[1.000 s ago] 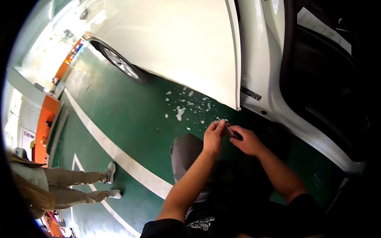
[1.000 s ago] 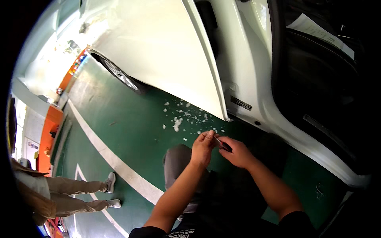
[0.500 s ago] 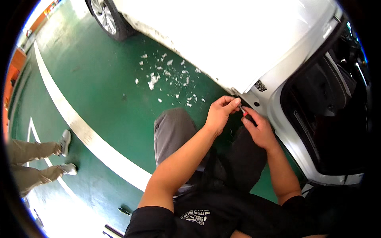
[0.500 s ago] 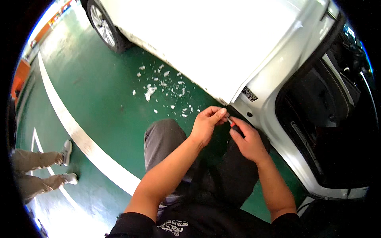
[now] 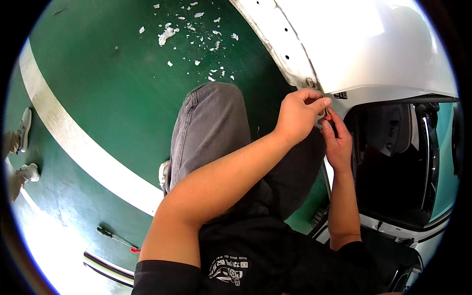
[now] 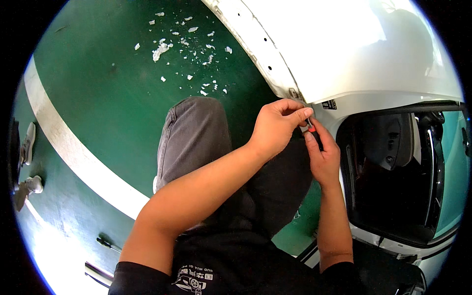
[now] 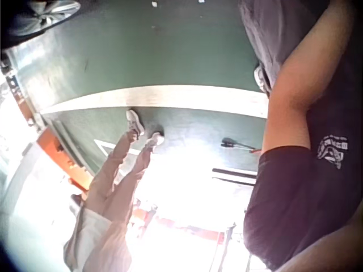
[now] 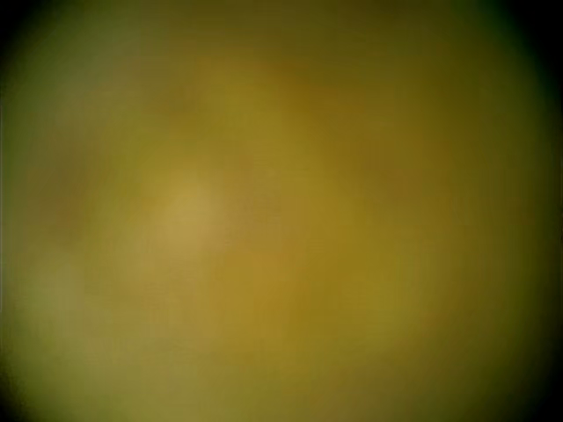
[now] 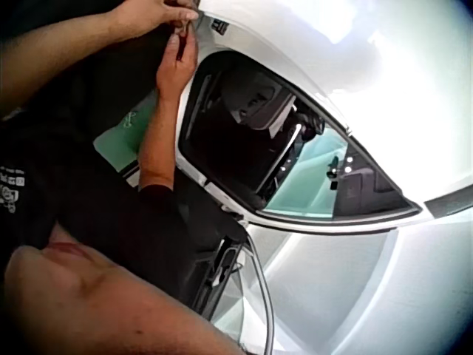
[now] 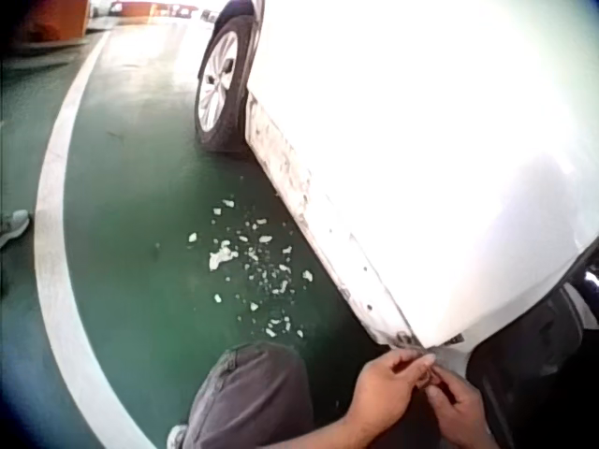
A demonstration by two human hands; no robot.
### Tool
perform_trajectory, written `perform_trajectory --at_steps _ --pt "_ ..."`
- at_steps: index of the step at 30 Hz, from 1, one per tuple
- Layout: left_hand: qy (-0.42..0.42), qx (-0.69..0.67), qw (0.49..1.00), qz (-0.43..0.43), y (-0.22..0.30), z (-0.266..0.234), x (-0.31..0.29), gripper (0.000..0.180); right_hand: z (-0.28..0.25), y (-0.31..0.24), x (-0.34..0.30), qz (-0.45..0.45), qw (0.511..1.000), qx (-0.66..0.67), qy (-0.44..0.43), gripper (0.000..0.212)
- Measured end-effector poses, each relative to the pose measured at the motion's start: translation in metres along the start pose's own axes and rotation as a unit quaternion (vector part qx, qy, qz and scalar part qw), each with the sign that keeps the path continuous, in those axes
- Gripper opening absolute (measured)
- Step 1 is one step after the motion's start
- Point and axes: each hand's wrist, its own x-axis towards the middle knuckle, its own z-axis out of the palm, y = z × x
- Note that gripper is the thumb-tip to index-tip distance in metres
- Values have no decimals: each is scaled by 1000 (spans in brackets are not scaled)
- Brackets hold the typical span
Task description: The person uses a small metal scraper to remove white paint or residue from the lower edge of a white car's front bumper. The person works methodically along the seam, scraping away material that falls onto the green floor.
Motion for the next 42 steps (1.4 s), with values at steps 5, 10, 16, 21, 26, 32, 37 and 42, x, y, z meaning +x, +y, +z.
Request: perform_trajectory --at_steps 5,10,16,21,26,32,37,42 --pt "1 -8 1000 -17 4 3 0 23 -3 4 2 4 1000 2 -5 43" --pt "-8 7 1000 -29 0 3 3 23 -4 8 3 2 1000 17 -9 43" --pt "-7 2 999 -45 5 6 3 23 -3 10 4 0 1000 27 1 43" --pt "-7 -16 999 -51 5 5 3 23 -3 11 7 3 1000 24 -5 43" --pt "-9 -24 998 -52 8 5 1 23 -4 11 7 5 1000 13 1 42" --pt "-14 -41 997 -61 8 8 2 23 -5 13 6 -1 1000 10 6 43" --pt "3 -23 998 -51 6 8 2 23 -2 10 8 -12 1000 -11 6 43" --pt "11 3 999 -44 6 9 -1 23 -2 17 8 -42 998 -43 21 43"
